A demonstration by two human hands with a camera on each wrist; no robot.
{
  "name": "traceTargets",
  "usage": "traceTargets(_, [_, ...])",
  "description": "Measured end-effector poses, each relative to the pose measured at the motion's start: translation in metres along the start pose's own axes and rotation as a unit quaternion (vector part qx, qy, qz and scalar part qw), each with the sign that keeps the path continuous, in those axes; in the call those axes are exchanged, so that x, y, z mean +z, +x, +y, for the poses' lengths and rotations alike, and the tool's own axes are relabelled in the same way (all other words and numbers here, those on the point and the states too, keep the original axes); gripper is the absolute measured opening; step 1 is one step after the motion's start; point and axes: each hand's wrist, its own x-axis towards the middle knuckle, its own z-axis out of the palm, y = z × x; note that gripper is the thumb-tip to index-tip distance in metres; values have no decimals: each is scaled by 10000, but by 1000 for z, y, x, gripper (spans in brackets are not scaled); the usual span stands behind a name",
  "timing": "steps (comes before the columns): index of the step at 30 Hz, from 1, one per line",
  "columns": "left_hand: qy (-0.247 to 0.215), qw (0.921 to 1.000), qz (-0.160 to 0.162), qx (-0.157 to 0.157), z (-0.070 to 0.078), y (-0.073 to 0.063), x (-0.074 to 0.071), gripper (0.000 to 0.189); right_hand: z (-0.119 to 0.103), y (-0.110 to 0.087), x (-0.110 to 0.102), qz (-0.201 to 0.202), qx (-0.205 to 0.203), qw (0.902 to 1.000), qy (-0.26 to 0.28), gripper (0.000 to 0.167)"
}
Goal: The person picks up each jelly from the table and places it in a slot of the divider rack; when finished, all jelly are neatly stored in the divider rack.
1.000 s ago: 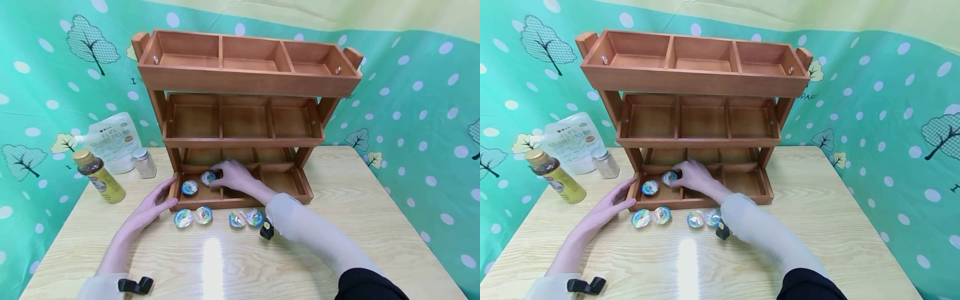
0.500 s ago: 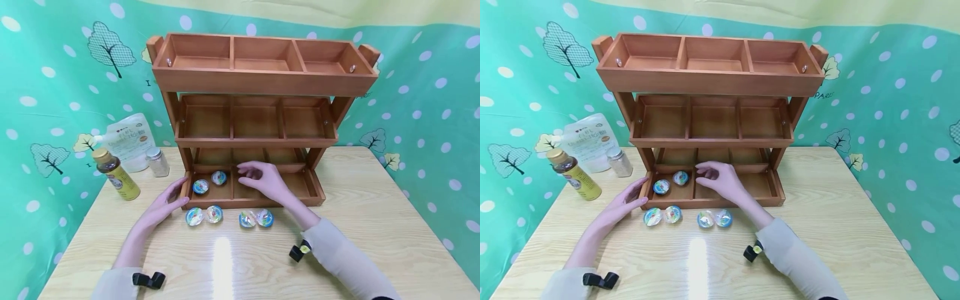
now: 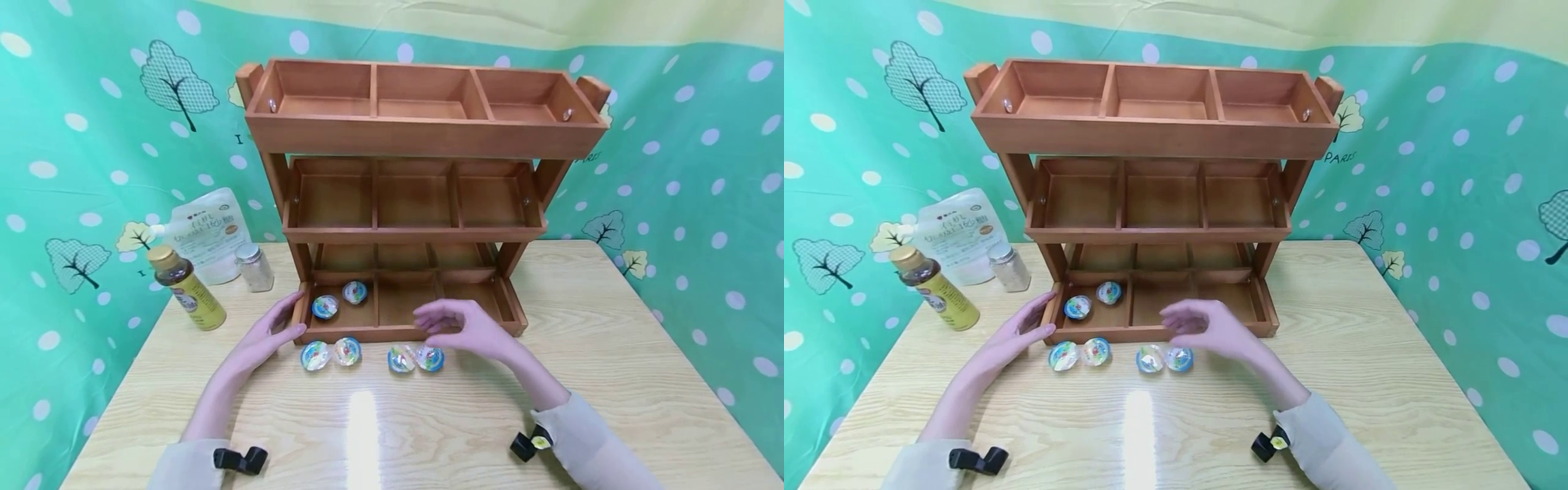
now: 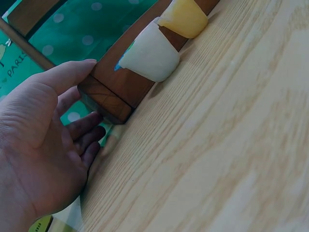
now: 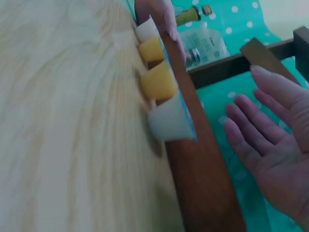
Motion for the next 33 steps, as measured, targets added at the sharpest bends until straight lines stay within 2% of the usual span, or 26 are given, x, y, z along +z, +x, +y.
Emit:
traceTargets(6, [12, 10000, 24, 1, -1, -1, -1, 74, 11, -11, -5, -766, 238, 9968, 21, 49])
traceTargets(13, [-49, 10000, -15, -1, -1, 0, 0, 75, 17, -15, -7, -1268, 236, 9880, -848, 57])
traceTargets(17, [-30, 10000, -9, -9, -2, 0, 0, 75, 18, -17, -6, -1317, 279, 9820, -1322, 57])
traceTargets(23, [-33, 10000, -23, 3, -2, 0, 1, 75, 18, -17, -1, -1238, 594, 9748, -1759, 56])
traceTargets(33, [-10, 10000, -39, -10, -1, 1, 0, 75, 16, -15, 3, -1064, 606, 9740, -1908, 47])
